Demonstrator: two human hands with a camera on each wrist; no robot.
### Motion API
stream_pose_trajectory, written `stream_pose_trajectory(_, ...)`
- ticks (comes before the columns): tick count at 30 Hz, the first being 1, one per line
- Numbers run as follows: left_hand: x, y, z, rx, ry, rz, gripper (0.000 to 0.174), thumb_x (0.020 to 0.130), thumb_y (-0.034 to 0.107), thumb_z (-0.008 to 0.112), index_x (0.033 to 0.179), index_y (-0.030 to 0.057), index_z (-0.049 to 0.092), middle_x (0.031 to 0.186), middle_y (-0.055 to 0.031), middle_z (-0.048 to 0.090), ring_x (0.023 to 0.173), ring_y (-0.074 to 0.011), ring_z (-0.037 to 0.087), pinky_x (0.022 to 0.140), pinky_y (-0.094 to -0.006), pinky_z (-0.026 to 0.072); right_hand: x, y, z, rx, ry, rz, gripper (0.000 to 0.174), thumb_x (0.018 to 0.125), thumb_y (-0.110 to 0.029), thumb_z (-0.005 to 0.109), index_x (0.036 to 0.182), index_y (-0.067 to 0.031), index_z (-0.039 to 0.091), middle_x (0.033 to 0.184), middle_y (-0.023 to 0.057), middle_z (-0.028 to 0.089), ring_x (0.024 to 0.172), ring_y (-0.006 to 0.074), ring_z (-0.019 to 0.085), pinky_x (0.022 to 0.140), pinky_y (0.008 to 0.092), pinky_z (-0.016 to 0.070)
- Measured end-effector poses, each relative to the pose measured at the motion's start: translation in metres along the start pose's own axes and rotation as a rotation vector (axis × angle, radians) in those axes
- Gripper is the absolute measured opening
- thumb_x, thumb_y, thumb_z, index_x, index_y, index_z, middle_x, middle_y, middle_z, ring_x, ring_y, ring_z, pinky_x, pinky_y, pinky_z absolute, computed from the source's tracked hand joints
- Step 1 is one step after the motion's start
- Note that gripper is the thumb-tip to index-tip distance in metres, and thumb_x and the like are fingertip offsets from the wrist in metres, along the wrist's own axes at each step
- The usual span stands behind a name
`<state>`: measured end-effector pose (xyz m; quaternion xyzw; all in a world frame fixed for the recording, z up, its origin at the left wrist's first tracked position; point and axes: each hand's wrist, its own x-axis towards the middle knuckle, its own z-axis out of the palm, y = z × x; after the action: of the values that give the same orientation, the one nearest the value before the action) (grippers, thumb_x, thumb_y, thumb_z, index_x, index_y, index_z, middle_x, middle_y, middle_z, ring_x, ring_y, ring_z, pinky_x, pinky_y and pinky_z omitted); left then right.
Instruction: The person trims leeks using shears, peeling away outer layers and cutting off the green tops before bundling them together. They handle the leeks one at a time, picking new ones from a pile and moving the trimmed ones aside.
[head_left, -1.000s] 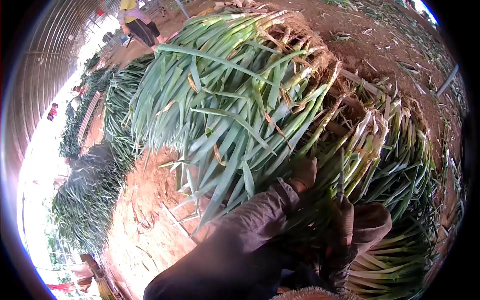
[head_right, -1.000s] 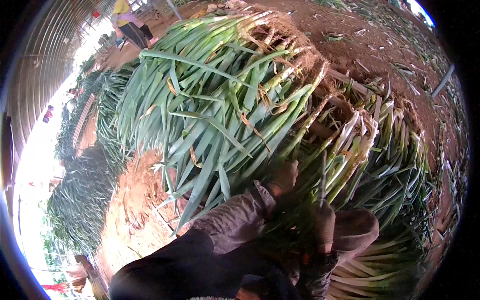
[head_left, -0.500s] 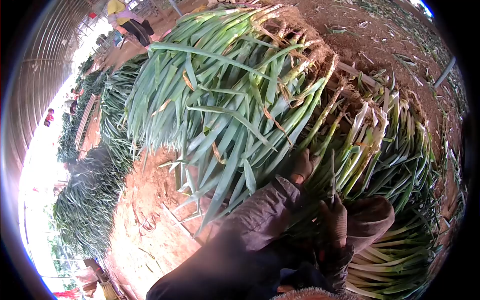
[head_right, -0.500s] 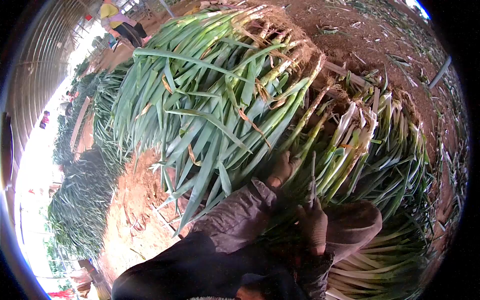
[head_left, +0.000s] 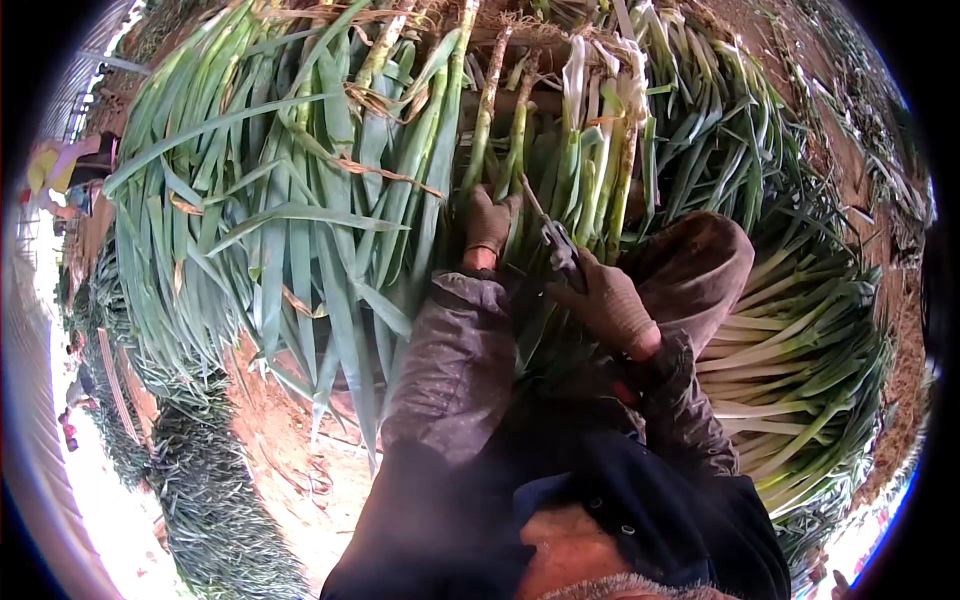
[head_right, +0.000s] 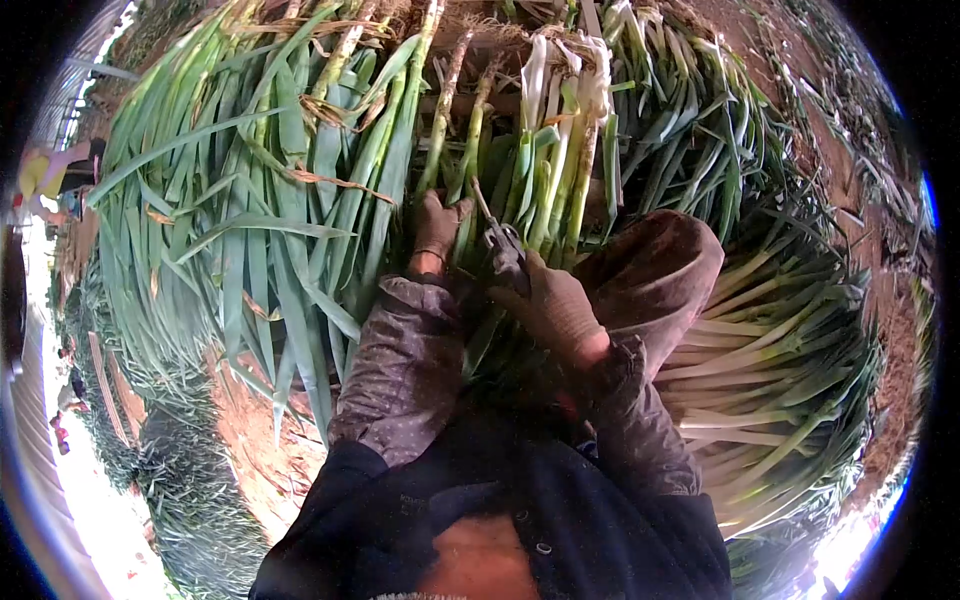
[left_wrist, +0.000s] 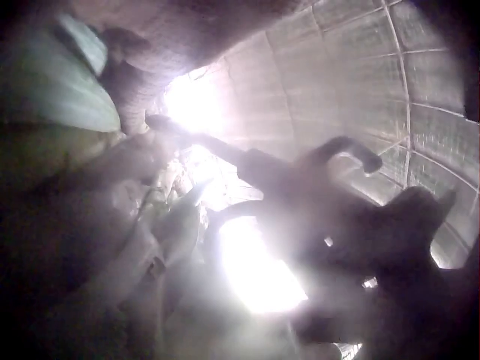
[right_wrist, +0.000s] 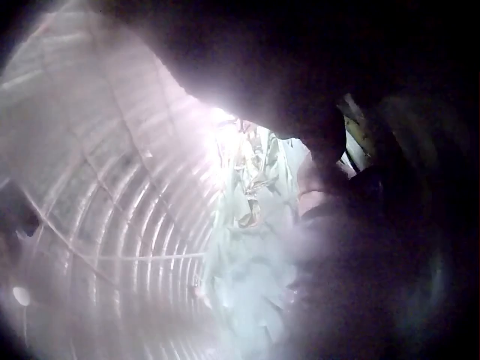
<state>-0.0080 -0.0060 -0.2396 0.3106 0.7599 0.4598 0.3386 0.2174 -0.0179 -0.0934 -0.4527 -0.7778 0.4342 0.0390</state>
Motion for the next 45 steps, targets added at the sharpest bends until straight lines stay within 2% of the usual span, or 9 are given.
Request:
stream_pose_trajectory(18, 0.032, -0.073, 0.015, -0.409, -0.146, -0.033, 0.043, 0.079, 0.017, 0.077, 0.109, -0.0063, 0.058, 0.099, -0.016, 0.068, 0.088, -0.0238, 0.063, 0.08, -0.0397, 0.051, 0.111, -0.002, -0.003, -0.046, 0.152, 0.037, 0.057, 0.088, -0.05, 0.068, 0.092, 0.0066, 0.067, 0.085, 0.0291, 0.066, 0.085, 0.0454, 0.066, 0.074, 0.0474, 0.0511)
stream_pose_trajectory(24, -0.016, 0.021, -0.001, -0.244, 0.016, -0.084, 0.041, 0.082, 0.014, 0.075, 0.114, -0.0042, 0.056, 0.106, -0.014, 0.067, 0.093, -0.0227, 0.062, 0.082, -0.039, 0.05, 0.165, 0.023, 0.003, -0.082, 0.196, 0.033, 0.065, 0.084, -0.056, 0.069, 0.089, 0.0086, 0.07, 0.083, 0.0284, 0.068, 0.084, 0.0445, 0.067, 0.076, 0.0476, 0.0527)
stream_pose_trajectory(25, -0.018, 0.021, 0.0, -0.298, 0.007, -0.087, 0.04, 0.083, 0.013, 0.075, 0.114, -0.004, 0.057, 0.106, -0.0141, 0.067, 0.093, -0.0231, 0.062, 0.083, -0.0392, 0.0498, 0.172, 0.023, 0.0, -0.178, 0.167, -0.01, 0.049, 0.09, -0.049, 0.067, 0.106, -0.0025, 0.071, 0.08, 0.0222, 0.066, 0.079, 0.0386, 0.067, 0.071, 0.0443, 0.0511)
stream_pose_trajectory(29, -0.015, 0.017, 0.001, -0.364, -0.023, -0.079, 0.04, 0.085, 0.014, 0.076, 0.115, -0.0041, 0.057, 0.107, -0.015, 0.066, 0.093, -0.025, 0.062, 0.085, -0.0402, 0.049, 0.191, 0.007, -0.021, -0.073, 0.177, 0.057, 0.068, 0.085, -0.065, 0.061, 0.092, 0.0016, 0.073, 0.088, 0.0255, 0.07, 0.089, 0.0409, 0.069, 0.08, 0.0462, 0.0522)
stream_pose_trajectory(31, -0.018, 0.022, -0.001, -0.292, 0.002, -0.028, 0.041, 0.085, 0.014, 0.077, 0.114, -0.0048, 0.057, 0.106, -0.0158, 0.066, 0.093, -0.0252, 0.062, 0.085, -0.0398, 0.0488, 0.224, 0.031, -0.02, -0.317, 0.062, -0.008, 0.032, 0.089, -0.033, 0.063, 0.118, -0.0217, 0.066, 0.078, 0.0175, 0.065, 0.077, 0.0348, 0.069, 0.071, 0.0428, 0.0535)
stream_pose_trajectory(35, -0.017, 0.019, 0.002, -0.16, 0.073, 0.019, 0.039, 0.084, 0.015, 0.077, 0.111, -0.0053, 0.057, 0.102, -0.0156, 0.067, 0.091, -0.0255, 0.063, 0.085, -0.0386, 0.0491, 0.272, 0.071, -0.016, -0.458, 0.058, -0.132, 0.058, 0.087, -0.012, 0.064, 0.139, -0.0364, 0.056, 0.076, 0.0142, 0.063, 0.075, 0.0314, 0.069, 0.068, 0.0402, 0.0545)
stream_pose_trajectory(41, -0.019, 0.018, -0.005, -0.081, -0.086, -0.077, 0.076, 0.084, 0.043, 0.074, 0.137, -0.0036, 0.046, 0.128, -0.0239, 0.057, 0.114, -0.0424, 0.057, 0.094, -0.0539, 0.0463, 0.194, 0.019, -0.036, 0.061, 0.028, 0.074, 0.035, 0.094, -0.031, 0.066, 0.124, -0.0138, 0.064, 0.075, 0.0166, 0.064, 0.072, 0.0267, 0.065, 0.067, 0.0412, 0.0511)
stream_pose_trajectory(44, -0.022, 0.028, 0.006, 0.125, -0.099, -0.069, 0.064, 0.086, 0.047, 0.073, 0.125, -0.0019, 0.057, 0.112, -0.0187, 0.064, 0.101, -0.0391, 0.062, 0.084, -0.0542, 0.0495, 0.118, -0.008, -0.037, 0.118, 0.039, -0.076, 0.044, 0.095, -0.039, 0.067, 0.114, -0.0002, 0.064, 0.075, 0.0146, 0.062, 0.068, 0.0229, 0.059, 0.07, 0.0411, 0.0485)
stream_pose_trajectory(45, -0.035, 0.046, 0.013, 0.344, -0.035, 0.008, 0.035, 0.09, 0.029, 0.068, 0.106, -0.0016, 0.061, 0.095, -0.0166, 0.068, 0.087, -0.0295, 0.066, 0.079, -0.043, 0.052, 0.098, -0.014, -0.032, 0.097, 0.047, -0.093, 0.043, 0.095, -0.039, 0.068, 0.114, -0.0006, 0.063, 0.076, 0.0147, 0.062, 0.07, 0.0219, 0.059, 0.07, 0.0405, 0.0483)
